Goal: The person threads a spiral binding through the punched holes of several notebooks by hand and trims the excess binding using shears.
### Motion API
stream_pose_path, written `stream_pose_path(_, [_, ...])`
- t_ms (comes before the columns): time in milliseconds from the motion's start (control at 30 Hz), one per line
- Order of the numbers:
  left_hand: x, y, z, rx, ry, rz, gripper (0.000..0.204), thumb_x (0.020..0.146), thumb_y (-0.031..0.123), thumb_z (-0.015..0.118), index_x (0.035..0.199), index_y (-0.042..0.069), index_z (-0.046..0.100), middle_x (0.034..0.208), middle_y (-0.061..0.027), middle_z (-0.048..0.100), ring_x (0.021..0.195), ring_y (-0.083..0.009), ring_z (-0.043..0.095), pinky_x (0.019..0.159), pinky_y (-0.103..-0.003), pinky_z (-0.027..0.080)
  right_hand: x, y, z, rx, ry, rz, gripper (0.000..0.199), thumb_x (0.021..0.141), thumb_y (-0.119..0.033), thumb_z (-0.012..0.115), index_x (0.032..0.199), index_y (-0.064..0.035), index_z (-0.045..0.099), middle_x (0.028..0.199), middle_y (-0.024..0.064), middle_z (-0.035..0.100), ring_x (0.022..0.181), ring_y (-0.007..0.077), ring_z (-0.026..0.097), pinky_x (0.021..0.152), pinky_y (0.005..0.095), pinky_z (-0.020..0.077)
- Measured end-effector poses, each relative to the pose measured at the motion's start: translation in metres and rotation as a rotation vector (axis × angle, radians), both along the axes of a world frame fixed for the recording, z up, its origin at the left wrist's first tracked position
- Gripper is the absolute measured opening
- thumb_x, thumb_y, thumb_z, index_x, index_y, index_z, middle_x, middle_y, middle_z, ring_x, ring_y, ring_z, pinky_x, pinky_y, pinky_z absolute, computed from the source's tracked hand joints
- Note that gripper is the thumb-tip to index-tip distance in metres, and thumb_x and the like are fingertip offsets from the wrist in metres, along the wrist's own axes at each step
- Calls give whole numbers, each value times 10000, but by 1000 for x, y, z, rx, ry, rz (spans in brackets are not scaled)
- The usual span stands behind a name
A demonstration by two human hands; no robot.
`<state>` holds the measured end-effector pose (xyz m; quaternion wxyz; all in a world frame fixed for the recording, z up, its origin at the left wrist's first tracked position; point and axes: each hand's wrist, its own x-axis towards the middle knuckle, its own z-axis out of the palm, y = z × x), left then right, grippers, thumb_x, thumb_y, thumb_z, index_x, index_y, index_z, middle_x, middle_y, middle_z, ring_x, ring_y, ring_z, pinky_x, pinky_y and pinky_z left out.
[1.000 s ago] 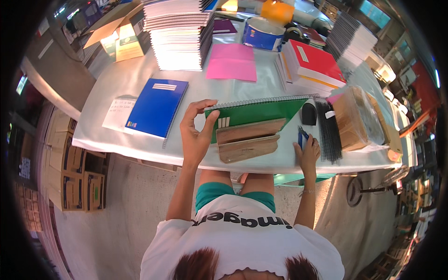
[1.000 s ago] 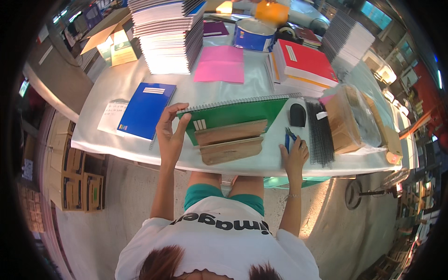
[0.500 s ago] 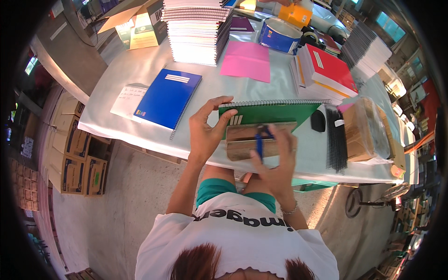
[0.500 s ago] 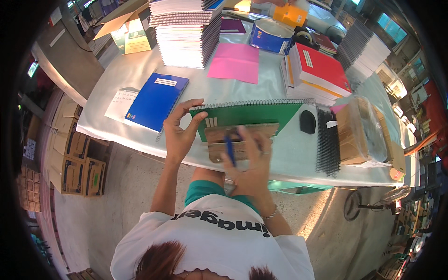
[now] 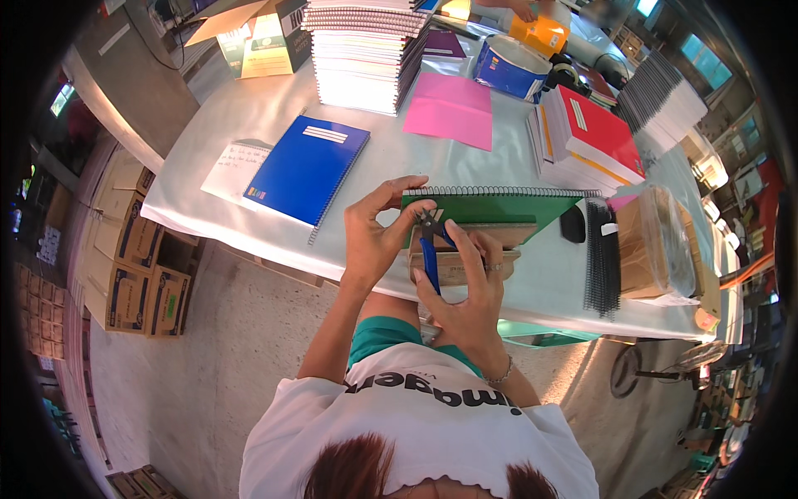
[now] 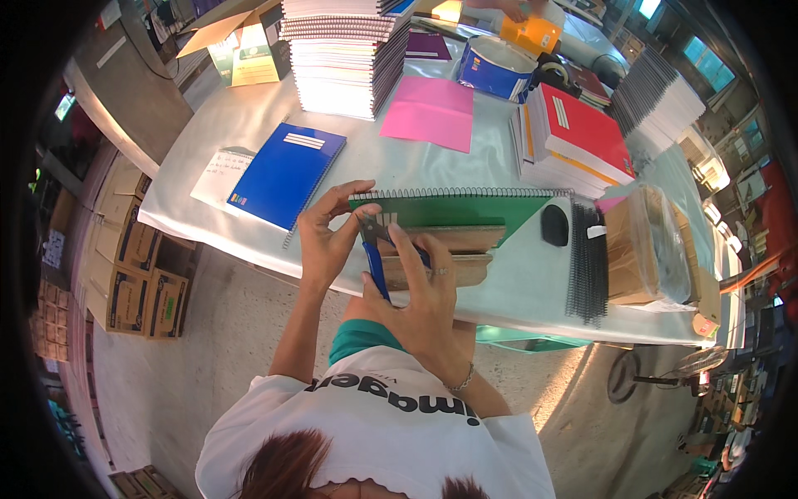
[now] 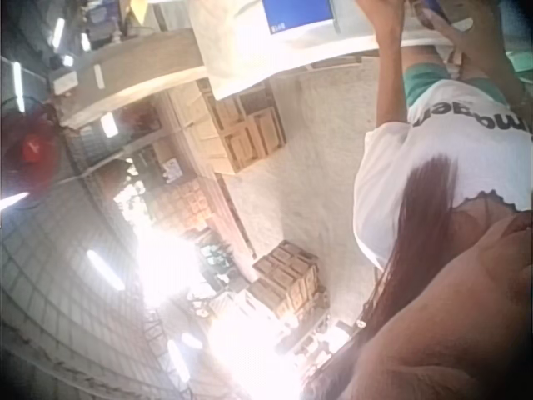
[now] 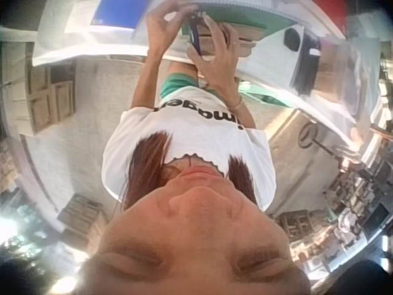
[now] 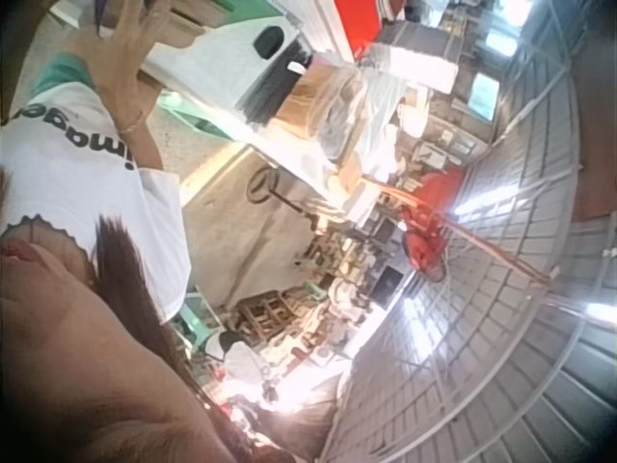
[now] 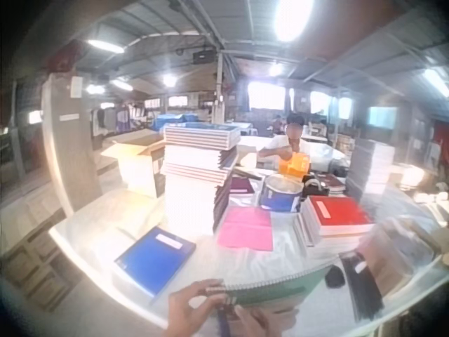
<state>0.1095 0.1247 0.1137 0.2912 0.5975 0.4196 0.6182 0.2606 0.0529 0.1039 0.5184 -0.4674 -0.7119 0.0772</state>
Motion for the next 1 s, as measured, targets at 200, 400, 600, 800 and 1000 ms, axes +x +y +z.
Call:
stream_pose_path(200, [-1,-1,-3,-52,10,-4,223,899,57,746,1118,47,789,972,-68,803,806,-130,717,792,-280,564,-4,6,-3,-1,-14,-11,698,745,-172,872,1391,-70,627,1207,183,591,1076,339,603,906,446,516])
stream_pose_path(400, [-2,-4,-5,-28,23,5,235,922,13,686,1139,29,777,957,-77,806,859,-125,737,828,-282,571,-10,6,-7,-66,28,-9,664,762,-192,866,1373,-65,639,1209,189,598,1050,342,628,881,444,536])
stream_pose_path(600, [7,-9,-3,41,95,79,250,910,-20,679,1141,19,765,991,-104,799,889,-170,759,809,-290,581,-2,4,6,-771,740,507,569,889,-154,779,1379,-2,531,1180,159,631,1010,272,682,825,351,571])
stream_pose_path(800, [0,-6,-4,11,208,61,276,906,-1,710,1180,20,741,1124,-87,780,977,-165,735,888,-304,573,32,8,-12,-826,931,725,571,917,-106,734,1414,8,479,1268,118,583,1163,195,594,1012,345,492])
stream_pose_path(1000, [6,-1,-23,-119,-156,-221,262,1021,106,653,1264,13,631,1150,-39,684,1062,-119,609,927,-273,494,122,12,-65,-295,219,-190,598,877,-98,766,1414,-6,519,1282,125,558,1191,256,566,1047,393,444])
